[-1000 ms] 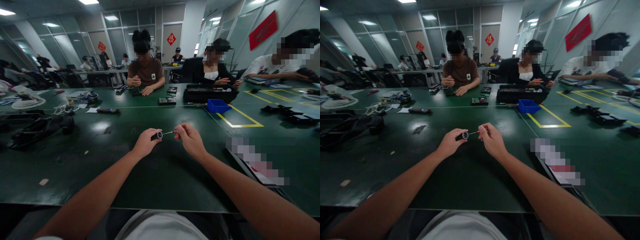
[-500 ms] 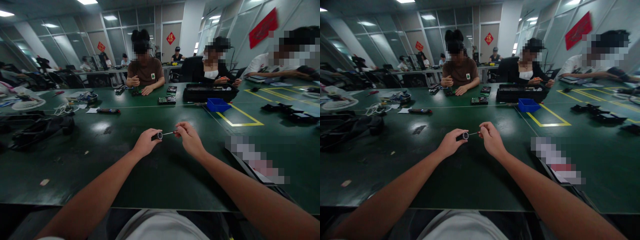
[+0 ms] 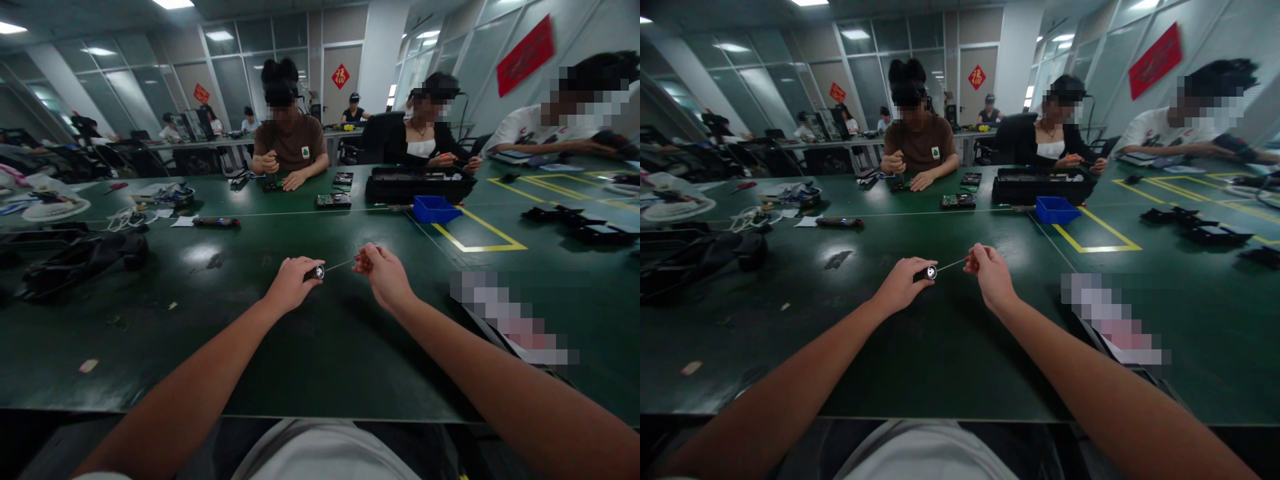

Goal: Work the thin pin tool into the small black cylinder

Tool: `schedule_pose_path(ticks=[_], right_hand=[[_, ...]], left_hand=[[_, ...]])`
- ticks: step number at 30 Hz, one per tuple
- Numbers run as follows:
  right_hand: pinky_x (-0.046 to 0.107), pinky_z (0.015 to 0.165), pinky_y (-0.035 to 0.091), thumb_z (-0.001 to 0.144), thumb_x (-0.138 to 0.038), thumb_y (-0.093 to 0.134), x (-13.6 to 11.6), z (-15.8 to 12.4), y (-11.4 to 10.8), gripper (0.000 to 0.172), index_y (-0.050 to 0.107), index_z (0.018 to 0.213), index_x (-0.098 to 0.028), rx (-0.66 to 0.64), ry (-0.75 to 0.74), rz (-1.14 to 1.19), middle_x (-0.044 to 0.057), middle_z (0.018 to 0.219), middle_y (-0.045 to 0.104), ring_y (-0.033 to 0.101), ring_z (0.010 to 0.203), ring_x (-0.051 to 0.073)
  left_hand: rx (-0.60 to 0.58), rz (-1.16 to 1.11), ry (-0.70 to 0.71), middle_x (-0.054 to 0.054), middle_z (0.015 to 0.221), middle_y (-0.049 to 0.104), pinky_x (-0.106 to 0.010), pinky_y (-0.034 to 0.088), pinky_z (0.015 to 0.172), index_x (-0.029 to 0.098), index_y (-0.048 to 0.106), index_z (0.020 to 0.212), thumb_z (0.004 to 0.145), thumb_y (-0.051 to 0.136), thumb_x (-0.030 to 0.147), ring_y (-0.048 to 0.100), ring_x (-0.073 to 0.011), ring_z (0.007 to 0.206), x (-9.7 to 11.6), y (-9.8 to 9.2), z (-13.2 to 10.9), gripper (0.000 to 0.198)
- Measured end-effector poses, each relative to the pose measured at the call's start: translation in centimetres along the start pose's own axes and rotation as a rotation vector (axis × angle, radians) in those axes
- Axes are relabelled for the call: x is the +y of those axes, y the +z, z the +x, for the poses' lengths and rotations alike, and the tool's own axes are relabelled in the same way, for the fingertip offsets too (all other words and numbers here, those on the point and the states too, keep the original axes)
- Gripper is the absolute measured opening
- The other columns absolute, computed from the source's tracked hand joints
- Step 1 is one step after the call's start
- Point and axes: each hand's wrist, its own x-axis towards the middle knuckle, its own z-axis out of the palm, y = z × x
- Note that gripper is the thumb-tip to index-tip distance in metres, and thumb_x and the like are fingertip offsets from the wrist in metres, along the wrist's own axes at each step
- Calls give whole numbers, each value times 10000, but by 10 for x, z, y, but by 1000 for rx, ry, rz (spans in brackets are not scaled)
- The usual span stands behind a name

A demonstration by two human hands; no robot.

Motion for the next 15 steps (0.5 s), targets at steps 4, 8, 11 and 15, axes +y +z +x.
schedule_pose_path(ticks=[4,8,11,15], right_hand=[[360,729,547,857,-509,640,-2,-5,1,288,637,866,-222,-55,-112,-118,21,795,657,626,724,175],[367,732,525,917,-482,566,-8,-11,2,277,631,904,-213,-100,-243,-330,33,803,676,639,733,187],[367,726,523,942,-466,527,-13,-16,3,273,618,910,-211,-118,-324,-462,43,795,691,654,735,196],[364,722,526,958,-450,511,-16,-20,4,252,606,921,-219,-155,-371,-568,46,801,707,677,755,208]], left_hand=[[7,0,-1,-49,1265,651,-462,402,1034,264,603,1328,914,658,231,567,-235,1168,-2,1,-1,420],[1,5,9,-45,1246,656,-466,396,1038,270,610,1322,910,665,234,569,-235,1159,0,2,-1,417],[-1,22,14,-51,1223,662,-473,400,1035,266,616,1317,897,683,228,575,-239,1141,2,2,-1,428],[-26,67,18,-57,1223,657,-518,360,1089,264,608,1328,897,684,227,562,-248,1168,4,3,-1,439]])
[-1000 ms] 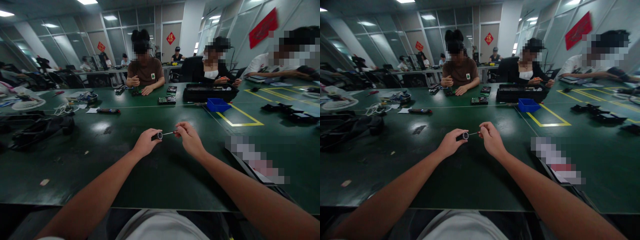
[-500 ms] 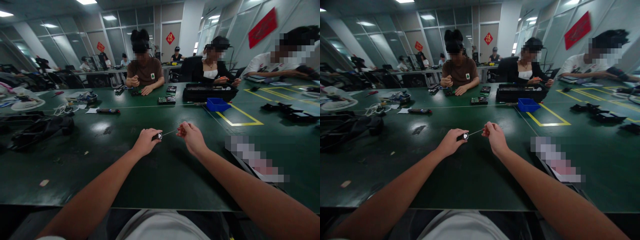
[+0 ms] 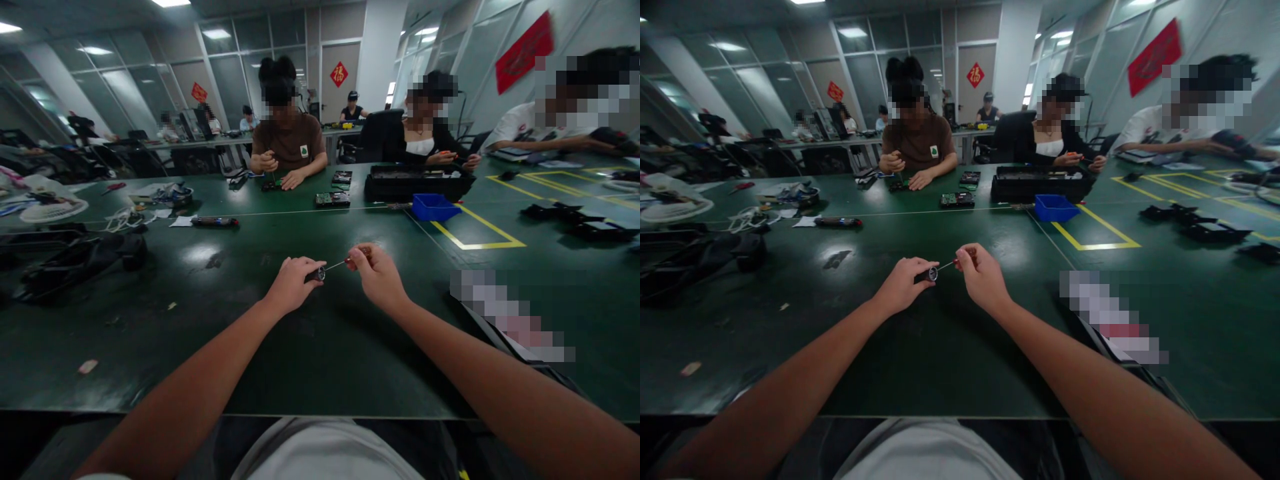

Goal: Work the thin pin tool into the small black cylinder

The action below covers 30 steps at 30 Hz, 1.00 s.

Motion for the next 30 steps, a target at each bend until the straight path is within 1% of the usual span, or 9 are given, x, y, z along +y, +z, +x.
schedule_pose_path(ticks=[4,7,12,14,19,22,24,27,30], right_hand=[[364,723,514,975,-423,486,-1,-1,-2,237,608,944,-222,-40,-40,-122,49,823,715,692,787,222],[355,683,485,978,-397,476,-2,0,-4,228,611,931,-220,-13,-59,-239,55,805,710,682,763,227],[357,700,483,987,-406,467,-4,0,-5,230,598,922,-229,41,-31,-178,53,813,711,678,772,224],[359,700,485,989,-411,470,-4,-1,-4,226,596,927,-234,46,-23,-161,53,824,712,678,781,225],[361,696,481,995,-441,466,-3,-2,-4,248,601,955,-237,61,-15,-152,53,844,710,676,795,228],[371,715,483,997,-444,463,-3,-1,-5,252,599,974,-233,110,-24,-141,54,853,707,674,803,228],[378,727,485,1000,-438,458,-4,-1,-6,247,593,979,-233,144,-45,-125,53,856,702,672,806,228],[379,737,489,1002,-433,454,-6,-1,-8,238,588,983,-236,178,-72,-107,48,863,698,671,815,224],[375,740,491,1002,-433,460,-7,-1,-10,235,590,990,-238,200,-90,-92,47,870,698,672,822,221]], left_hand=[[-25,73,15,-66,1236,647,-574,295,1141,256,601,1341,919,647,218,546,-258,1195,-2,1,1,426],[-45,89,4,-79,1233,642,-582,301,1138,247,590,1356,927,635,226,547,-262,1192,-5,2,2,432],[-60,59,-20,-82,1242,637,-588,305,1137,255,591,1353,924,637,250,548,-267,1197,-5,2,2,431],[-55,33,-25,-82,1227,641,-562,336,1125,251,592,1353,917,646,256,554,-267,1185,-4,1,1,439],[-20,-113,-79,-88,1238,624,-412,472,1006,239,582,1358,914,631,229,587,-234,1116,-2,0,0,446],[44,-205,-119,-81,1258,619,-384,478,1008,221,606,1295,906,639,224,590,-224,1123,0,-4,2,391],[64,-254,-151,-78,1254,625,-382,467,1026,209,592,1278,904,633,216,587,-224,1136,2,-8,3,376],[30,-304,-216,-82,1209,634,-374,473,997,195,541,1295,934,573,230,599,-216,1091,7,-12,5,364],[-43,-314,-279,-93,1127,644,-363,504,883,187,503,1308,956,545,348,622,-220,992,14,-13,7,390]])
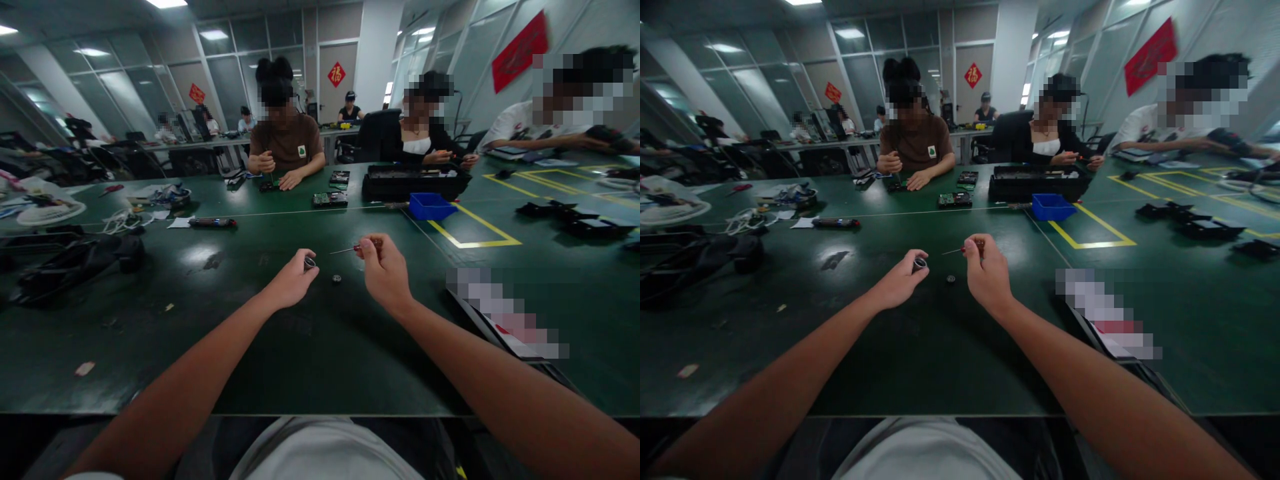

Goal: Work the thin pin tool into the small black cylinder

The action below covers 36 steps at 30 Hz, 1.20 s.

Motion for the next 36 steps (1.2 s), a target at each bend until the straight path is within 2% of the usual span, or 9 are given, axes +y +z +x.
schedule_pose_path(ticks=[3,5,8,12,14,20,27,30,36], right_hand=[[378,745,491,1002,-434,461,-1,0,-1,234,591,991,-240,7,-3,3,49,877,701,672,828,224],[382,750,492,1003,-431,458,-2,1,-2,231,591,992,-242,7,-6,3,50,883,701,672,835,226],[386,754,493,1002,-430,459,-2,1,-2,229,592,998,-243,6,-8,8,53,891,701,675,846,229],[386,762,492,997,-429,463,-3,1,-2,223,592,982,-248,15,-2,20,50,888,706,677,842,229],[384,758,491,997,-430,460,-4,1,-2,226,591,979,-247,15,-2,16,50,883,707,676,835,227],[384,750,495,997,-440,462,-3,1,-2,232,590,994,-246,14,4,15,53,889,706,680,845,231],[385,767,488,993,-435,466,-1,2,-2,227,596,980,-250,23,-4,16,48,879,703,671,836,226],[384,764,485,991,-427,468,-3,3,-3,219,594,979,-248,10,12,24,50,885,703,671,840,227],[392,769,484,994,-418,463,-4,2,-3,217,591,987,-243,-10,29,32,57,898,702,674,859,233]], left_hand=[[-65,55,-5,-86,1042,667,-348,506,768,202,558,1226,908,611,484,636,-232,902,8,6,0,428],[-99,111,10,-80,1012,680,-340,497,732,211,613,1137,901,626,468,642,-238,885,12,11,2,349],[-122,205,18,-97,1017,693,-351,500,742,202,647,1099,920,603,395,653,-250,894,18,21,7,267],[-136,373,11,-139,1038,693,-394,519,778,181,636,1169,891,638,449,660,-296,922,21,33,15,386],[-140,448,26,-136,1052,690,-408,524,791,196,655,1129,883,646,456,654,-312,955,21,39,19,358],[-117,467,68,-107,1006,693,-414,528,759,213,688,1020,904,609,415,652,-301,917,20,43,23,246],[-35,145,55,-84,1013,733,-358,513,844,199,753,1006,859,630,318,662,-233,901,6,12,26,225],[15,-49,-55,-67,903,724,-304,494,705,198,764,1025,835,633,316,620,-174,715,-9,-8,28,260],[212,-603,-302,-45,882,615,-192,278,425,170,721,1034,816,554,244,508,-87,569,-40,-56,22,284]])
